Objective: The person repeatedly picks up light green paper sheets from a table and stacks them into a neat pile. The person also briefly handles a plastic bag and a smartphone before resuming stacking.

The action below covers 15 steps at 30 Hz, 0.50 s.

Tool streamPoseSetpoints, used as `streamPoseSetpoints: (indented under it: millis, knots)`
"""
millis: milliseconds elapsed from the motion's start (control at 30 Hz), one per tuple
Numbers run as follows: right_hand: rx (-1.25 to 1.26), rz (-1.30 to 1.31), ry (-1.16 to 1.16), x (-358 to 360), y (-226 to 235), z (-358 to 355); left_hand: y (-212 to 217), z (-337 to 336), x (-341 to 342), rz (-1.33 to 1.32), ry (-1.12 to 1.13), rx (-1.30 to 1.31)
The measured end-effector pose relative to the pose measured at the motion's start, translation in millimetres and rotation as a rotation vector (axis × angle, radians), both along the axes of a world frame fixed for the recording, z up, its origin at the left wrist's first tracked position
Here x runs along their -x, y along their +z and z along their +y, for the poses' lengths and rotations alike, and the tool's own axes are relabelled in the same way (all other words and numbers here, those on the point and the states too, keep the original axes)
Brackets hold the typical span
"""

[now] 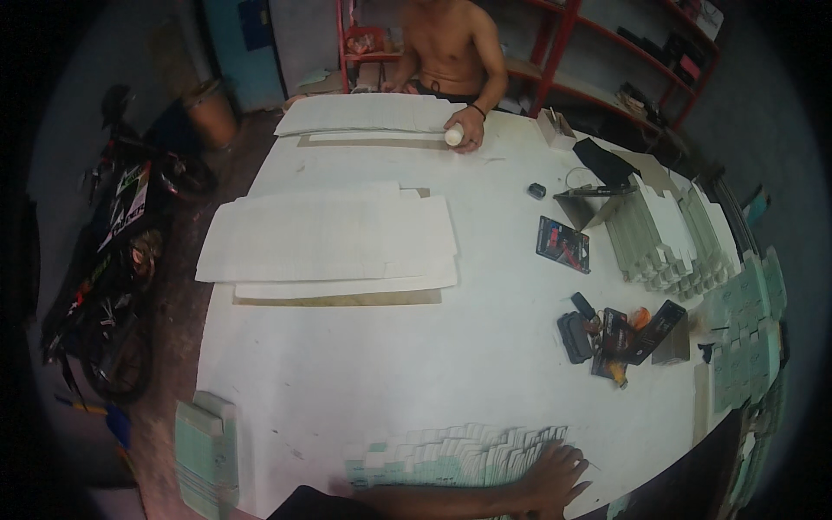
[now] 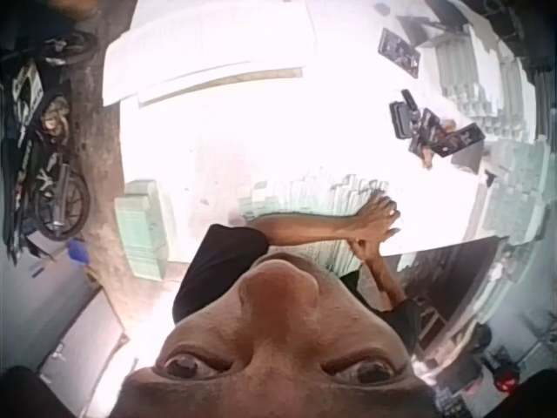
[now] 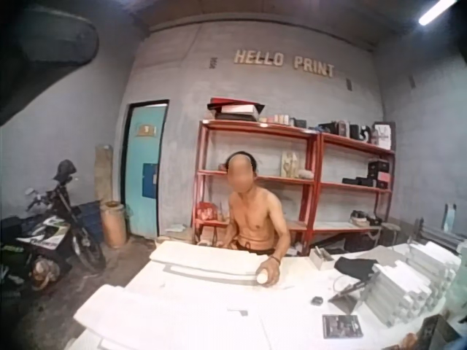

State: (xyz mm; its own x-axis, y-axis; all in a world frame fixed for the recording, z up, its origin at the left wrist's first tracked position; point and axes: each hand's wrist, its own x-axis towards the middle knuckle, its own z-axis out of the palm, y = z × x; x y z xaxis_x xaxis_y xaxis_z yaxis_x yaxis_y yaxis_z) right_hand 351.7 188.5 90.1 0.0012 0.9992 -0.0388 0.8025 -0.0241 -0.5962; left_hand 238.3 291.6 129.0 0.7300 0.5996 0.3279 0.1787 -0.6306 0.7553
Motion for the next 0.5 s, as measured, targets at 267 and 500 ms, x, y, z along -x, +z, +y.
streamPoseSetpoints:
  millis: [267, 500]
  knots:
    - [0.012, 0.003, 0.0, 1, -2, -1, 9, 3, 3, 0.041, -0.022, -0.006]
    - [0.004, 0.001, 0.002, -4, 1, 5, 13, 4, 5, 0.056, -0.048, 0.042]
